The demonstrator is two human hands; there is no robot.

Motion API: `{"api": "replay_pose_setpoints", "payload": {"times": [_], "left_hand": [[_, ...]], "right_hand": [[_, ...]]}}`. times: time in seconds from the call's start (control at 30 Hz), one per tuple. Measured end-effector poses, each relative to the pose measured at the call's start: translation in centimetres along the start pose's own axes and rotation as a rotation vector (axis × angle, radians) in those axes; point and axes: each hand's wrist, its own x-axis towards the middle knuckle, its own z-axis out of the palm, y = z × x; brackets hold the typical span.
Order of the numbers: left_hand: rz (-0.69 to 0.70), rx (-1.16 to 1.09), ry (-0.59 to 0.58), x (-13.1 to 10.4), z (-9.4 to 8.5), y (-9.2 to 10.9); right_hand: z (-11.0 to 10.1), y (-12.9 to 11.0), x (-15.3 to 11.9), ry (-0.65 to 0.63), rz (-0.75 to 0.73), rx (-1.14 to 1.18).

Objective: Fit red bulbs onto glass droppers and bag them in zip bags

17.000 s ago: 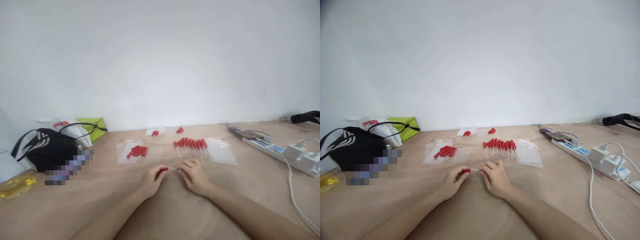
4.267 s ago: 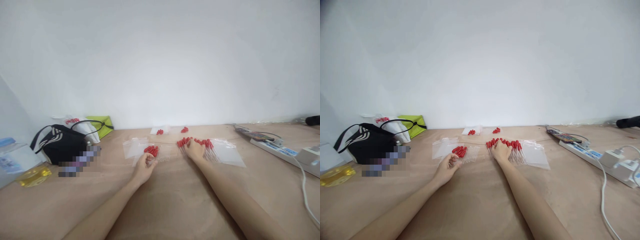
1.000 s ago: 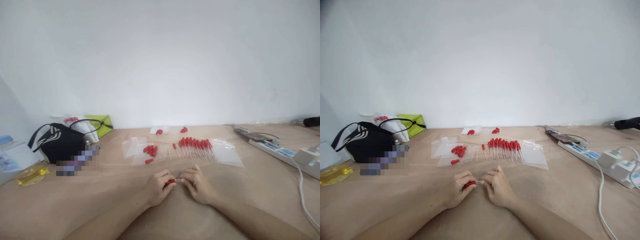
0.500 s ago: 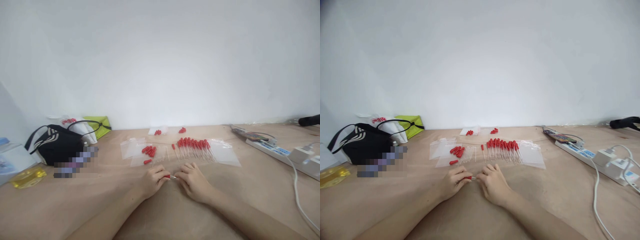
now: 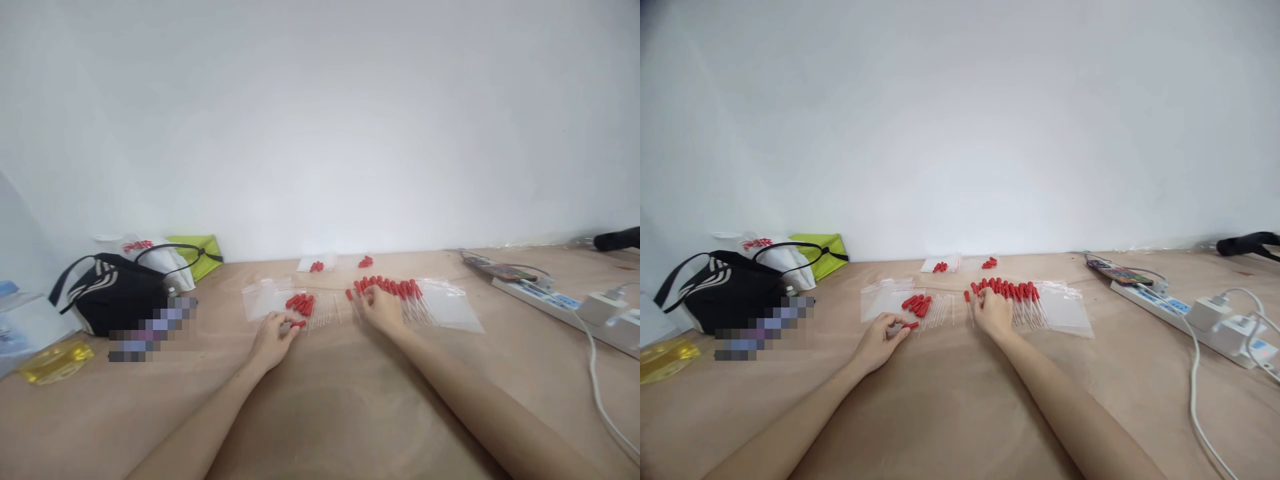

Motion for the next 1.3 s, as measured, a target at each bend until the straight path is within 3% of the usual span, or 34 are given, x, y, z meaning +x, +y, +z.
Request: {"api": "replay_pose_setpoints", "payload": {"times": [0.27,0.6,0.77,0.87,0.97,1.03,1.1,1.2,1.3], "left_hand": [[-0.047,-0.027,-0.095,0.3,0.6,-0.4],[-0.030,-0.041,0.008,0.1,0.9,-0.4],[0.037,-0.228,0.087,-0.6,1.5,1.3],[0.092,-0.325,0.037,-1.3,1.9,2.7],[0.174,-0.336,-0.036,-2.0,2.3,3.6],[0.186,-0.344,-0.091,-2.5,2.6,3.8],[0.142,-0.394,-0.159,-2.9,3.1,4.1],[0.069,-0.477,-0.259,-3.4,3.7,4.6],[0.060,-0.518,-0.316,-3.6,3.8,5.3]], "right_hand": [[2.4,-1.5,1.5,-0.016,0.018,-0.215],[3.8,-4.7,0.9,-0.091,-0.011,-0.271],[4.8,-5.6,0.7,-0.098,-0.017,-0.306],[4.4,-5.7,0.4,-0.073,-0.040,-0.313],[3.3,-4.3,-0.7,-0.018,-0.093,-0.304],[2.3,-2.1,-2.1,0.035,-0.201,-0.243],[1.2,0.8,-3.8,0.053,-0.369,-0.095],[-0.6,4.5,-6.2,0.061,-0.506,0.107],[-1.9,5.6,-7.4,0.056,-0.575,0.177]]}}
